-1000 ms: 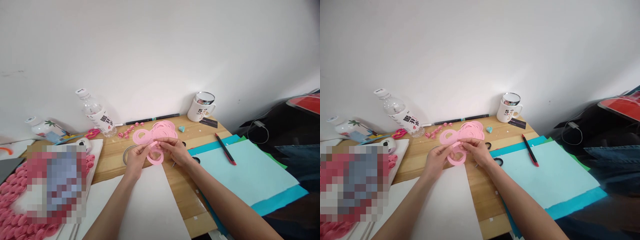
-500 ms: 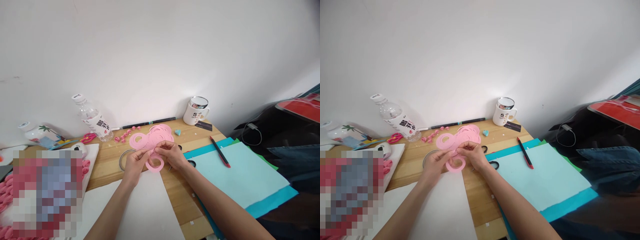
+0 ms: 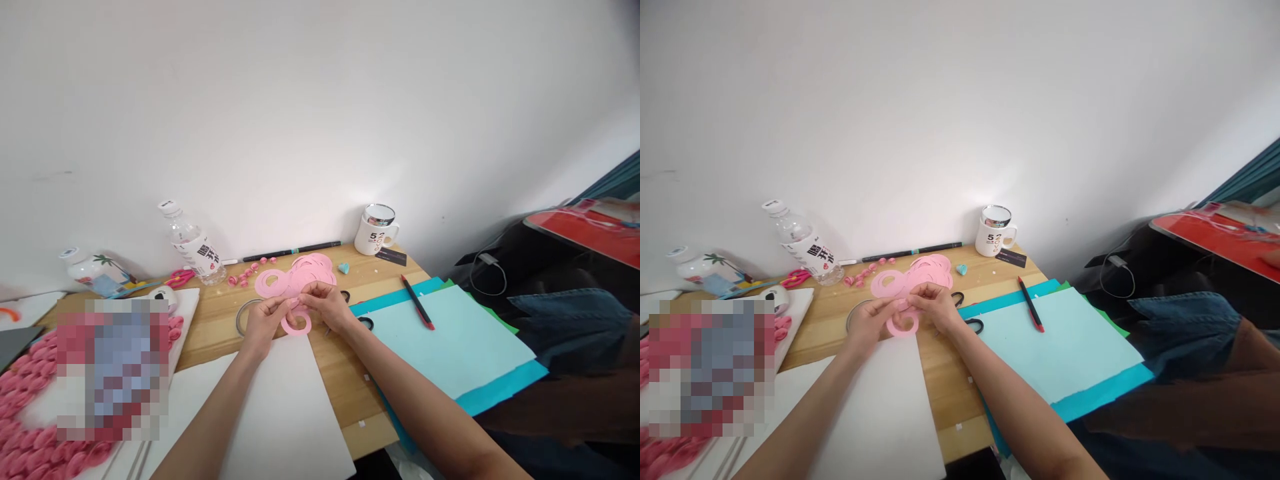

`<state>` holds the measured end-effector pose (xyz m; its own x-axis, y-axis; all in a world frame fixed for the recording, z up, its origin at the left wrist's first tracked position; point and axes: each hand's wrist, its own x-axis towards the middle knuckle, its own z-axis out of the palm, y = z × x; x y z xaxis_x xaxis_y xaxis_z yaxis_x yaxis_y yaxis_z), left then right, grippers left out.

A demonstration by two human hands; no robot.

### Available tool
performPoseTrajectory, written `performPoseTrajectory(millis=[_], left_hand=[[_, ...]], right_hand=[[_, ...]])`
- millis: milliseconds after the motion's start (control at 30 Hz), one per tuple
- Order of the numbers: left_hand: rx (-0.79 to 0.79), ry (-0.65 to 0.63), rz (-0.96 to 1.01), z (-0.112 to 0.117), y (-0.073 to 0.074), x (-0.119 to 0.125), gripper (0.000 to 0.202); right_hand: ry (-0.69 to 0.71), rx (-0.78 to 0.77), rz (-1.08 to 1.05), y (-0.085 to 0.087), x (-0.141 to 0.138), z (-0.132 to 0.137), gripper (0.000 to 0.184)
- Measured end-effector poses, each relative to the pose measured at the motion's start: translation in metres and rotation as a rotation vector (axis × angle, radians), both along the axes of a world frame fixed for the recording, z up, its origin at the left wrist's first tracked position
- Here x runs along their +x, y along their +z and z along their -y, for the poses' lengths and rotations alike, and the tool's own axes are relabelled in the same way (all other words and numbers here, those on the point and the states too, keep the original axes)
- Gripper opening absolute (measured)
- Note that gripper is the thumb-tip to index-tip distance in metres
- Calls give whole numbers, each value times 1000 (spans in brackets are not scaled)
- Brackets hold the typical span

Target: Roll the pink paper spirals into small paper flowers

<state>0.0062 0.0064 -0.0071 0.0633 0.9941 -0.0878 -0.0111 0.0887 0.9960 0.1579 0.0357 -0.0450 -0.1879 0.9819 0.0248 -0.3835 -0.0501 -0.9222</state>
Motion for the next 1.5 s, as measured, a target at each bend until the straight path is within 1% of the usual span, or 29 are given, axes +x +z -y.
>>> performPoseTrajectory(millis=[133, 267, 400, 500, 633, 767, 833, 967, 1100, 1300, 1500], left_hand=[[-22, -4, 37, 0, -9, 0, 27], [19, 30, 52, -2, -13, -3, 22], [40, 31, 36, -2, -8, -4, 24], [42, 30, 20, -1, -4, -4, 23], [40, 35, 38, -2, -5, -5, 21], [26, 34, 51, -3, -6, -6, 20], [26, 26, 61, -4, -6, -7, 22], [24, 10, 70, -3, -5, -7, 23], [3, 15, 54, -2, -4, -5, 20], [-8, 20, 59, -2, -2, -6, 24], [16, 25, 70, -3, 1, -8, 19]], right_hand=[[-34, -17, 25, 0, 1, 0, 22], [25, -3, 15, 0, 2, 0, 29], [-4, -7, -35, 0, 1, 0, 24], [-31, 6, -26, 0, -2, 1, 21], [-58, -27, -37, 2, -3, 2, 21], [13, -7, -52, 6, -3, 3, 23], [28, -1, -59, 6, -3, 3, 23], [-22, -32, -82, 4, -2, 2, 22], [-27, -19, -59, 5, -3, 3, 17], [-117, -59, -56, 6, -4, 4, 20], [-21, -11, -8, 14, -3, 7, 25]])
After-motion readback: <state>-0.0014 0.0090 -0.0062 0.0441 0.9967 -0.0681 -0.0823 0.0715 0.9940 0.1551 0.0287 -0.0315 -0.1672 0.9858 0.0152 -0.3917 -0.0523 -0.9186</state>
